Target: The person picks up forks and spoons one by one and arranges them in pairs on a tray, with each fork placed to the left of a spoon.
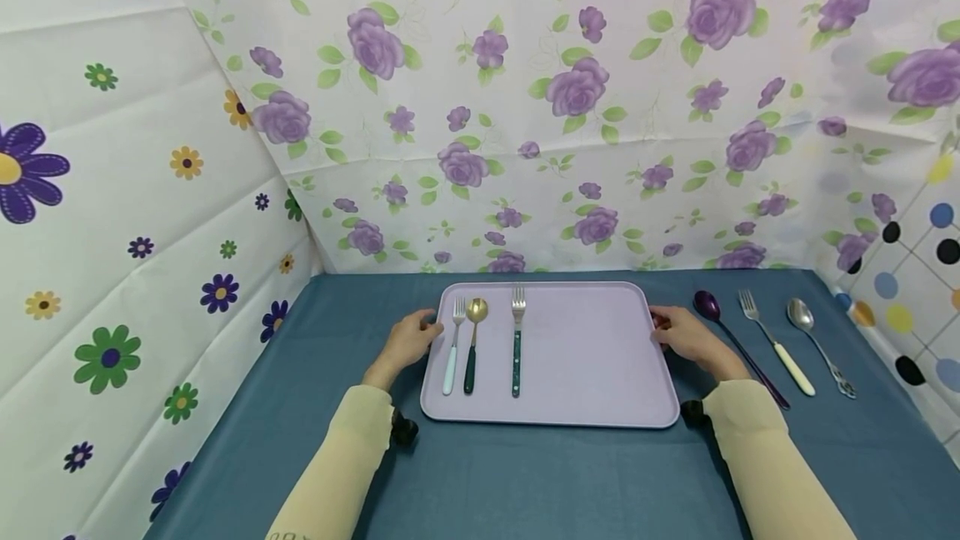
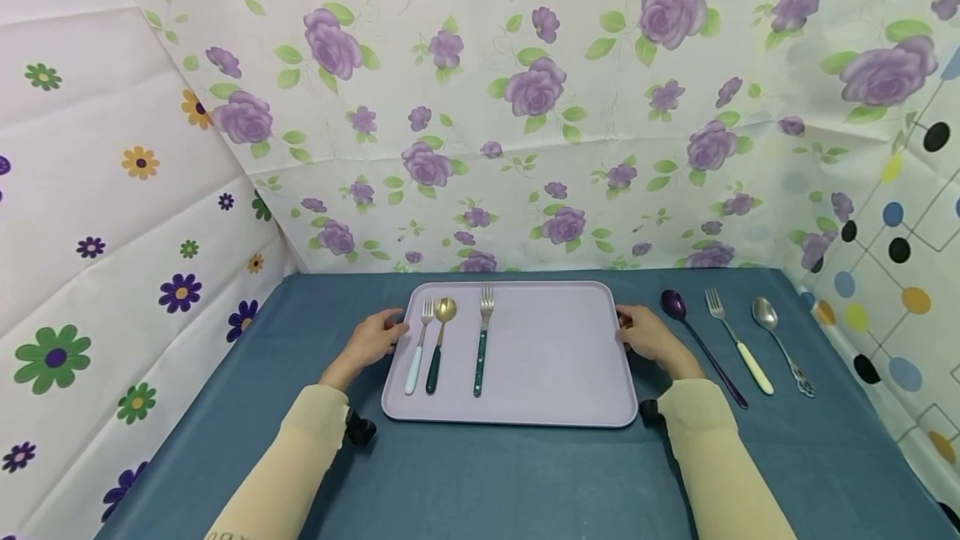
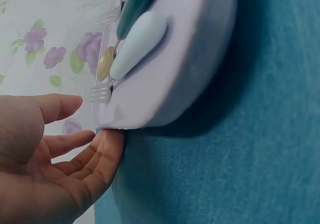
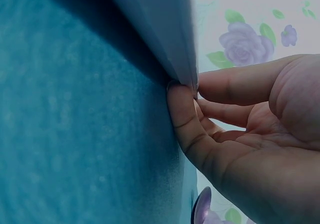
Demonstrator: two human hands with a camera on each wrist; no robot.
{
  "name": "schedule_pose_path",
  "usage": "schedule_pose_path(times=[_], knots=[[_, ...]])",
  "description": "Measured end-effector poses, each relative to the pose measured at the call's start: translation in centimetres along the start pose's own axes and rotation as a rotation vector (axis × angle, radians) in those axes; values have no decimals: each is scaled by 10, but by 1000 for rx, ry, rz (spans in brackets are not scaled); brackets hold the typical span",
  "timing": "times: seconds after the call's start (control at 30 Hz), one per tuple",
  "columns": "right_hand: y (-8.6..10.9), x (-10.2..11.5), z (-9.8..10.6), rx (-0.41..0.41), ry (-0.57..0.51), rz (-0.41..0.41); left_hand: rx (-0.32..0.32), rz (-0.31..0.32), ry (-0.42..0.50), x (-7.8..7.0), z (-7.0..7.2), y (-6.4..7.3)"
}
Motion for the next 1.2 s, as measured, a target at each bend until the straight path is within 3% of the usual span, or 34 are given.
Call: schedule_pose_path(times=[0.27, 0.57, 0.97, 1.2], knots=[[3, -3, -2, 1, 7, -15, -3, -55, 9, 6, -7, 6], [1, 1, -3, 7, 26, -1, 29, -93, 94, 14, -5, 8], [-5, 6, -5, -25, 125, -19, 40, -129, 115, 21, -7, 8], [-3, 9, -4, -68, 237, 15, 45, -152, 114, 21, -9, 5]])
Point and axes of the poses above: each hand's wrist, its own y-axis away from the middle knuckle, its own z-axis out of the back of the hand, x = y × z, the point moved 4 cm from there along -y, towards the middle knuckle, and after that the axes turned 12 degrees about -y, right-handed, at the moved point
